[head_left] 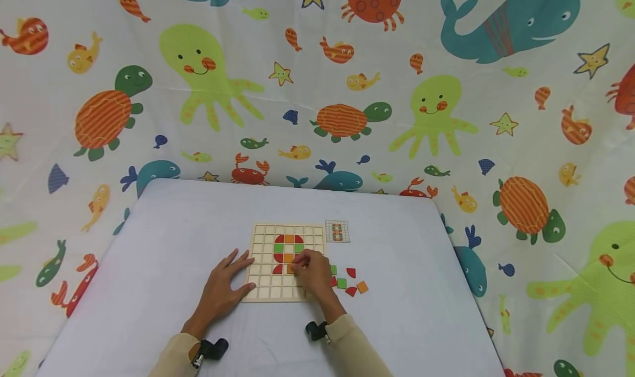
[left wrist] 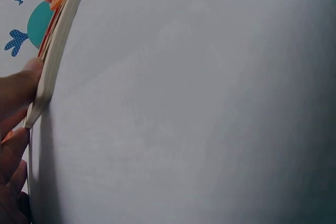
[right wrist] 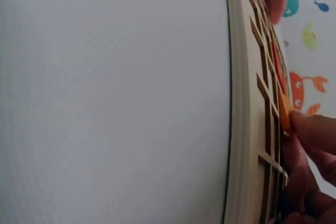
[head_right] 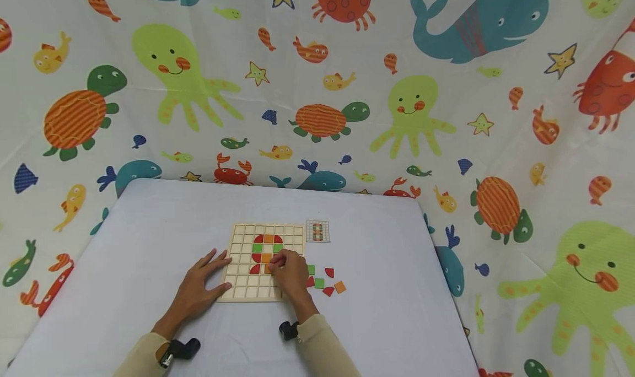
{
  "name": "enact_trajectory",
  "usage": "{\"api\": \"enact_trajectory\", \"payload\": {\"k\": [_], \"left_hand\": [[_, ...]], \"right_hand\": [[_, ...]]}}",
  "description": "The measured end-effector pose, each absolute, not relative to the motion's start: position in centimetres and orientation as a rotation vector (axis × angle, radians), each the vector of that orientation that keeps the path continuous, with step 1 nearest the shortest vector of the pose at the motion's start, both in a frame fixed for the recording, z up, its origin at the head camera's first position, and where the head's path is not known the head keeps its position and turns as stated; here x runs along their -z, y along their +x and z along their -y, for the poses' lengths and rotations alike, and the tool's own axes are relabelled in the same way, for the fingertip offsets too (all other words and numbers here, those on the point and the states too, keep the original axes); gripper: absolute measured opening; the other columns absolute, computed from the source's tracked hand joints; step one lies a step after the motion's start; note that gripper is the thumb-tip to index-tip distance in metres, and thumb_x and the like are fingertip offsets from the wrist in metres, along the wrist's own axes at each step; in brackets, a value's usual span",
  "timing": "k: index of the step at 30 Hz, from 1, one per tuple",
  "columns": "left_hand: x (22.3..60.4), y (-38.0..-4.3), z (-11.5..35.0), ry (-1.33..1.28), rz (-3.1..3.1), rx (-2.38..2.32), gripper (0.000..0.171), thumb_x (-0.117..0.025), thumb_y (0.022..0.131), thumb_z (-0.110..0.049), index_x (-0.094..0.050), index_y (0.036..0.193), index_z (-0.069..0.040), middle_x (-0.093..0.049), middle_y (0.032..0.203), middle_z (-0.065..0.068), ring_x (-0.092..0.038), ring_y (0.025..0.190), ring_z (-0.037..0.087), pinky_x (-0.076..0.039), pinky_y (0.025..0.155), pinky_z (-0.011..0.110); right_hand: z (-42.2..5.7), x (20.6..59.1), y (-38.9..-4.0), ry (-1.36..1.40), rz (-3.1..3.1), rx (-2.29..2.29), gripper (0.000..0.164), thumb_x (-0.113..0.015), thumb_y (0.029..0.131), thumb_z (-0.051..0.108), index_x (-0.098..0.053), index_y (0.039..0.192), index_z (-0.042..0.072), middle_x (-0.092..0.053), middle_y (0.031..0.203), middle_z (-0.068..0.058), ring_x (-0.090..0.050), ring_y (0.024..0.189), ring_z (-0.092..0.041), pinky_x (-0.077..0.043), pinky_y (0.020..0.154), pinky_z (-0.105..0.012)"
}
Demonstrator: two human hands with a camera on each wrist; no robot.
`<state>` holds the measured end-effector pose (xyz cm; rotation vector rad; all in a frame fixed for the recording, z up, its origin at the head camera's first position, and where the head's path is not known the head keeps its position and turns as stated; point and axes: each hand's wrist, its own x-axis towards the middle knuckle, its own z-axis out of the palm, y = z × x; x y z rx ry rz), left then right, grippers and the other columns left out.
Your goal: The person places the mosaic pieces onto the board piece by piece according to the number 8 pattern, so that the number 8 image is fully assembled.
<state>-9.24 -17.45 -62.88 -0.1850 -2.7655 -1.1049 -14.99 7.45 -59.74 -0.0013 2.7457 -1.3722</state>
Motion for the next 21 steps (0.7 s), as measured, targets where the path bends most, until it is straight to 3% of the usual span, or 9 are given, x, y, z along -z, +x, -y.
{"api": "enact_trajectory", "payload": {"k": [13, 21], "left_hand": [[62.7, -9.3, 17.5, -0.182, 2.775, 1.114, 0.067, -0.090, 0.084, -0.023, -0.065, 0.145, -0.012, -0.054, 0.161, 0.015, -0.039, 0.154, 0.049, -0.031, 0.119, 0.077], [63.0, -9.3, 17.5, -0.195, 2.763, 1.112, 0.068, -0.090, 0.083, -0.024, -0.066, 0.145, -0.012, -0.054, 0.161, 0.014, -0.040, 0.153, 0.049, -0.031, 0.119, 0.076]], "right_hand": [[-6.2, 59.6, -14.5, -0.088, -2.888, 1.181, 0.013, -0.084, 0.093, 0.025, -0.073, 0.086, 0.022, -0.059, 0.070, 0.011, -0.051, 0.065, -0.005, -0.040, 0.057, -0.022], [-7.6, 59.4, -14.3, -0.125, -2.753, 1.325, 0.012, -0.085, 0.089, 0.014, -0.077, 0.097, 0.018, -0.066, 0.080, 0.007, -0.054, 0.073, -0.006, -0.041, 0.062, -0.021]]}}
